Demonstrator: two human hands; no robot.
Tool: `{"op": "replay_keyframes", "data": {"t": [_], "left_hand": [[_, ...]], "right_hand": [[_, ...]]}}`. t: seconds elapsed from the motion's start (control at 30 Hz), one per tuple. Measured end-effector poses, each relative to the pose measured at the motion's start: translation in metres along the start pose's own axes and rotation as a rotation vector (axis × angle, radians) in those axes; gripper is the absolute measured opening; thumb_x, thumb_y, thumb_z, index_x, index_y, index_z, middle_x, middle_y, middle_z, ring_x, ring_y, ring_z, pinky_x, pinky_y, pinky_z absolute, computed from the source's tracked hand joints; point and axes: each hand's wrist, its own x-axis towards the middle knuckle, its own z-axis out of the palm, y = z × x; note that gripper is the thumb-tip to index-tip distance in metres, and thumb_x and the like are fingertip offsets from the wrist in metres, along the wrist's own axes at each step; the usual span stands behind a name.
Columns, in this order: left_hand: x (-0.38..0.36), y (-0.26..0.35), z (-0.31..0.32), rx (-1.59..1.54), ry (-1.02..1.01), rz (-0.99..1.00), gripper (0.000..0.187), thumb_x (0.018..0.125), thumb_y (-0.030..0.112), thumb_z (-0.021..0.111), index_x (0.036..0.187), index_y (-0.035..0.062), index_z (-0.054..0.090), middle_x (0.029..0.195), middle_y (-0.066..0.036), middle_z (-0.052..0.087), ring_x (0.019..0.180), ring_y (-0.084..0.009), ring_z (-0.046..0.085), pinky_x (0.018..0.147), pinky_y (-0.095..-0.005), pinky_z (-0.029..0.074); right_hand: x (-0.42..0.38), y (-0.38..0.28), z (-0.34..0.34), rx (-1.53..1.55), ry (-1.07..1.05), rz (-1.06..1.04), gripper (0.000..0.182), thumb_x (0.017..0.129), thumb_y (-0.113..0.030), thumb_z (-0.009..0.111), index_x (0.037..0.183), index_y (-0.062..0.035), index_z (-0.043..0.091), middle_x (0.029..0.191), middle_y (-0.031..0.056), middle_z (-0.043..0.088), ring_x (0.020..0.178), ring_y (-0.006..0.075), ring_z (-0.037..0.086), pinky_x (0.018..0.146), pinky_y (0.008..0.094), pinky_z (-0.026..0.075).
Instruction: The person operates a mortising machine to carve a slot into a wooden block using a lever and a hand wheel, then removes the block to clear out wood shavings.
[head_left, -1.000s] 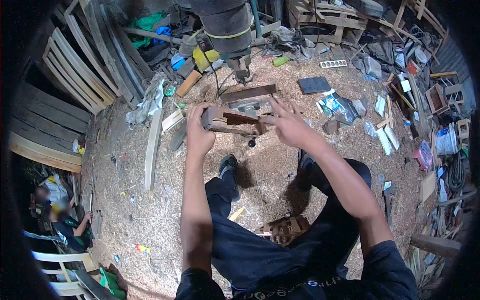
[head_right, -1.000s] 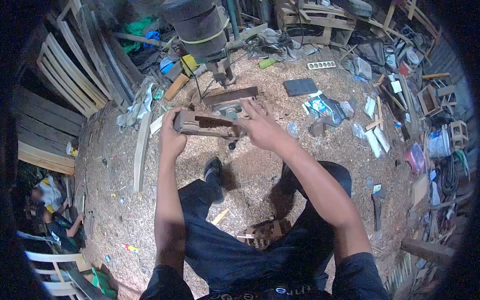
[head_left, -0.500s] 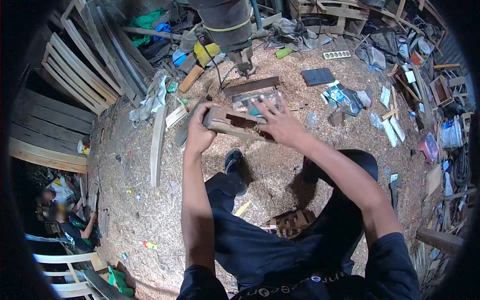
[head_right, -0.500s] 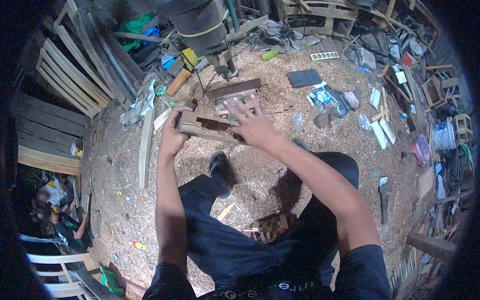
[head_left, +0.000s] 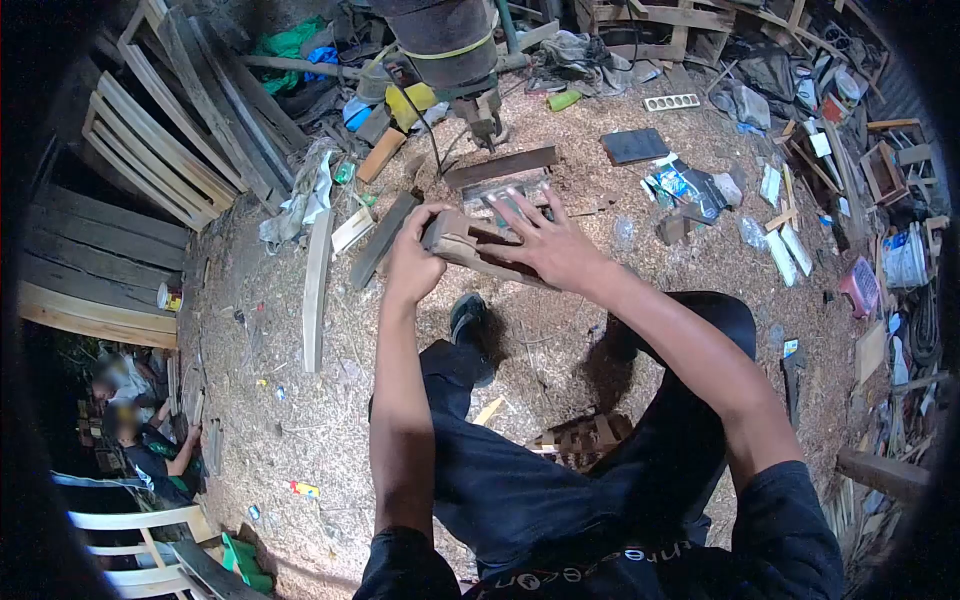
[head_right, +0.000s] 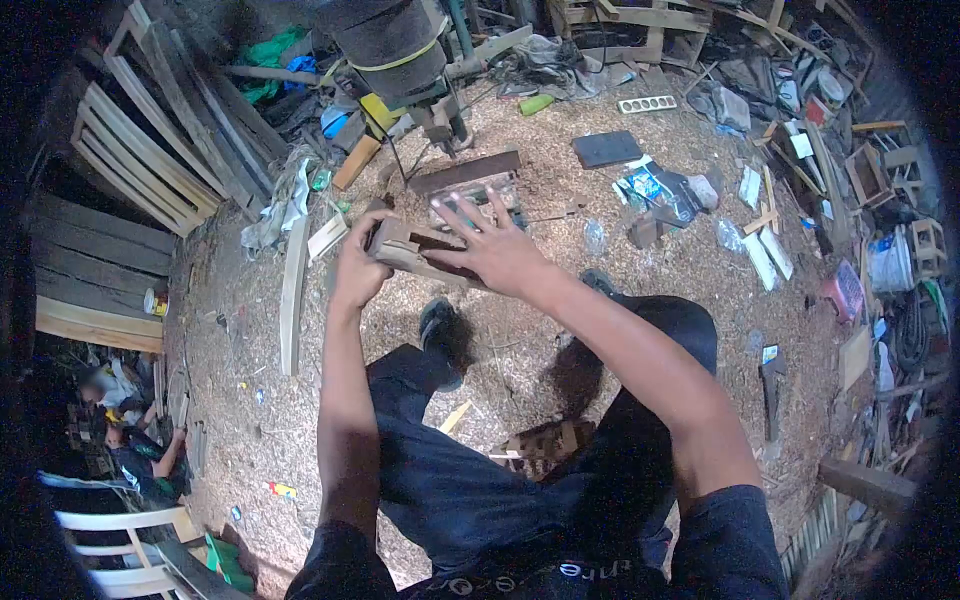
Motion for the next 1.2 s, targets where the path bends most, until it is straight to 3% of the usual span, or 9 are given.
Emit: {"op": "replay_keyframes", "data": {"t": [0.3, 0.5, 0.63, 0.77, 0.8, 0.9, 1.0, 1.1, 1.2], "left_hand": [[-0.008, -0.009, -0.025, -0.08, 0.055, -0.008, 0.061, 0.057, -0.018, 0.062, 0.114, 0.0052, 0.059, 0.112, -0.004, 0.063, 0.107, -0.0167, 0.059, 0.096, -0.0291, 0.044], [-0.01, -0.014, -0.019, 0.012, 0.093, 0.001, 0.061, 0.057, -0.017, 0.062, 0.114, 0.005, 0.06, 0.111, -0.005, 0.062, 0.108, -0.0172, 0.058, 0.096, -0.0287, 0.043], [-0.015, -0.012, -0.023, -0.056, 0.089, 0.026, 0.071, 0.052, -0.021, 0.06, 0.117, 0.0062, 0.058, 0.111, -0.004, 0.062, 0.106, -0.0183, 0.059, 0.094, -0.0314, 0.046], [-0.02, -0.007, -0.03, -0.191, 0.147, -0.009, 0.066, 0.057, -0.022, 0.058, 0.116, 0.0059, 0.057, 0.112, -0.004, 0.062, 0.107, -0.0163, 0.058, 0.093, -0.0291, 0.045], [-0.019, -0.006, -0.03, -0.213, 0.167, 0.002, 0.063, 0.059, -0.023, 0.057, 0.116, 0.006, 0.058, 0.112, -0.004, 0.062, 0.108, -0.0152, 0.058, 0.093, -0.0279, 0.044], [-0.019, -0.003, -0.028, -0.197, 0.218, 0.001, 0.061, 0.062, -0.023, 0.057, 0.116, 0.0057, 0.057, 0.113, -0.004, 0.062, 0.108, -0.0147, 0.058, 0.093, -0.028, 0.045], [-0.016, -0.007, -0.02, -0.221, 0.302, 0.062, 0.059, 0.063, -0.022, 0.061, 0.115, 0.0057, 0.057, 0.114, -0.006, 0.061, 0.108, -0.0162, 0.059, 0.094, -0.029, 0.046], [-0.014, -0.002, -0.007, -0.302, 0.334, 0.135, 0.062, 0.063, -0.021, 0.066, 0.117, 0.0072, 0.053, 0.125, -0.009, 0.054, 0.116, -0.0198, 0.054, 0.101, -0.0312, 0.042], [-0.011, -0.008, 0.009, -0.199, 0.312, 0.248, 0.065, 0.065, -0.018, 0.07, 0.12, 0.0086, 0.046, 0.135, -0.012, 0.047, 0.127, -0.0231, 0.047, 0.107, -0.0338, 0.036]], "right_hand": [[0.002, -0.004, -0.05, -0.1, -0.465, 0.132, 0.038, 0.088, -0.012, 0.056, 0.122, -0.0243, 0.068, 0.16, 0.0132, 0.023, 0.15, 0.0321, 0.014, 0.119, 0.0628, 0.006], [-0.006, -0.005, -0.007, 0.096, -0.172, 0.08, 0.06, 0.086, 0.001, 0.051, 0.136, -0.0313, 0.058, 0.163, 0.0118, 0.013, 0.151, 0.0319, 0.01, 0.119, 0.062, 0.003], [-0.005, -0.002, -0.022, 0.132, -0.318, 0.074, 0.065, 0.087, 0.005, 0.045, 0.138, -0.0334, 0.055, 0.164, 0.0102, 0.009, 0.152, 0.0289, 0.007, 0.119, 0.0613, -0.002], [-0.014, 0.016, -0.034, 0.084, -0.289, 0.141, 0.046, 0.083, 0.0, 0.055, 0.121, -0.0216, 0.068, 0.159, 0.0149, 0.027, 0.149, 0.0324, 0.019, 0.119, 0.0616, 0.006], [-0.018, 0.018, -0.022, 0.145, -0.109, 0.196, 0.036, 0.082, -0.007, 0.062, 0.115, -0.0177, 0.07, 0.155, 0.0174, 0.033, 0.145, 0.0343, 0.03, 0.118, 0.0591, 0.014], [-0.013, 0.03, -0.021, 0.352, -0.05, 0.331, 0.043, 0.083, -0.018, 0.069, 0.125, -0.0107, 0.063, 0.151, 0.0234, 0.037, 0.14, 0.036, 0.037, 0.116, 0.0548, 0.024], [-0.006, 0.023, -0.021, 0.634, 0.273, 0.73, 0.062, 0.087, -0.03, 0.071, 0.137, -0.001, 0.05, 0.14, 0.0293, 0.046, 0.132, 0.0382, 0.047, 0.107, 0.0486, 0.042], [0.002, 0.017, -0.031, 1.242, 0.037, 1.073, 0.071, 0.091, -0.034, 0.069, 0.142, 0.005, 0.039, 0.126, 0.029, 0.057, 0.122, 0.0386, 0.055, 0.094, 0.0445, 0.055], [0.005, 0.033, -0.014, 1.477, 0.321, 0.996, 0.054, 0.095, -0.023, 0.065, 0.136, 0.0074, 0.046, 0.111, 0.0218, 0.063, 0.097, 0.0307, 0.068, 0.077, 0.0368, 0.062]]}}
